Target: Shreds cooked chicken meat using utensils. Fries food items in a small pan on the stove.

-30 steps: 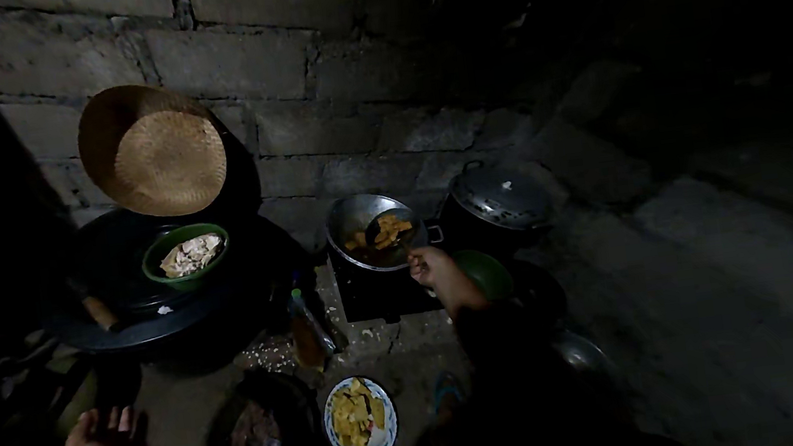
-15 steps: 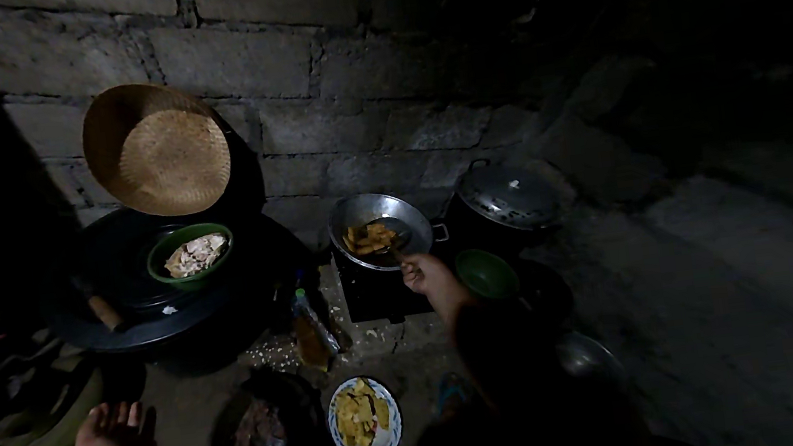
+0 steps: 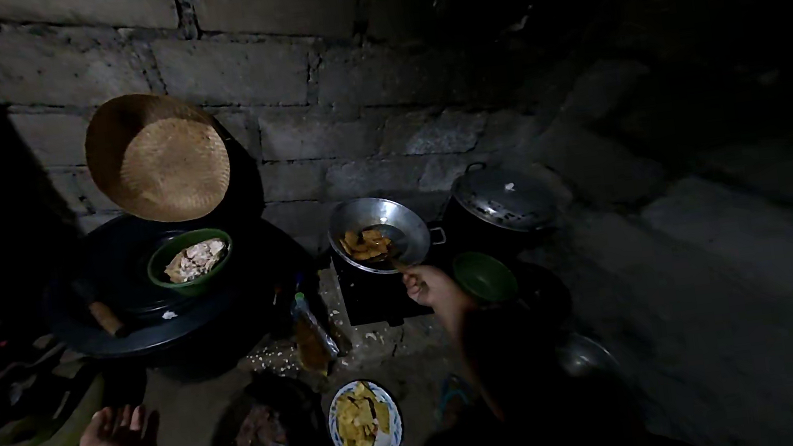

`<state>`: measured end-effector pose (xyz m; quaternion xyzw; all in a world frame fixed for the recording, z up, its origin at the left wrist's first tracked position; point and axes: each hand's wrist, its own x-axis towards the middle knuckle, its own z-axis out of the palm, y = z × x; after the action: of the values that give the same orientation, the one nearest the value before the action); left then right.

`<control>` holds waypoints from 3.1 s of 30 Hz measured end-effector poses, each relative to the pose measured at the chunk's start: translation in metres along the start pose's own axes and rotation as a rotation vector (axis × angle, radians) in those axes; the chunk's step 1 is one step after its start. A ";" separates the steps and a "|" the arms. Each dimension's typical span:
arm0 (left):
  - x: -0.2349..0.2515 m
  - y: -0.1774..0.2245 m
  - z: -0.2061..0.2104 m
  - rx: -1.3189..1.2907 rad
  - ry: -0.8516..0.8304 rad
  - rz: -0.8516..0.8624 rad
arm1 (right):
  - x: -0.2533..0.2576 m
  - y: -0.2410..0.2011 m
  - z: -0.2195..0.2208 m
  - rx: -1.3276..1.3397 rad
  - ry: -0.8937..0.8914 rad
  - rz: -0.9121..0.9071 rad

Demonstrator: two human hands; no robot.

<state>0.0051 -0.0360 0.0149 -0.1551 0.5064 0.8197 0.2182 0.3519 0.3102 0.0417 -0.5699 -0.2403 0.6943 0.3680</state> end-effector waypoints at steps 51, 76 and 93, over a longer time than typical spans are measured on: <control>0.003 -0.006 0.001 0.048 -0.037 0.020 | -0.023 -0.032 0.018 0.254 -0.093 -0.066; 0.003 -0.002 0.003 0.013 -0.015 -0.001 | -0.004 0.000 0.015 -0.014 0.096 -0.092; 0.001 0.003 -0.003 -0.001 -0.041 -0.011 | -0.027 -0.006 0.018 -0.415 0.159 -0.237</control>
<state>0.0028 -0.0398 0.0151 -0.1412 0.5008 0.8216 0.2329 0.3377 0.2944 0.0671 -0.6540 -0.4129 0.5351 0.3397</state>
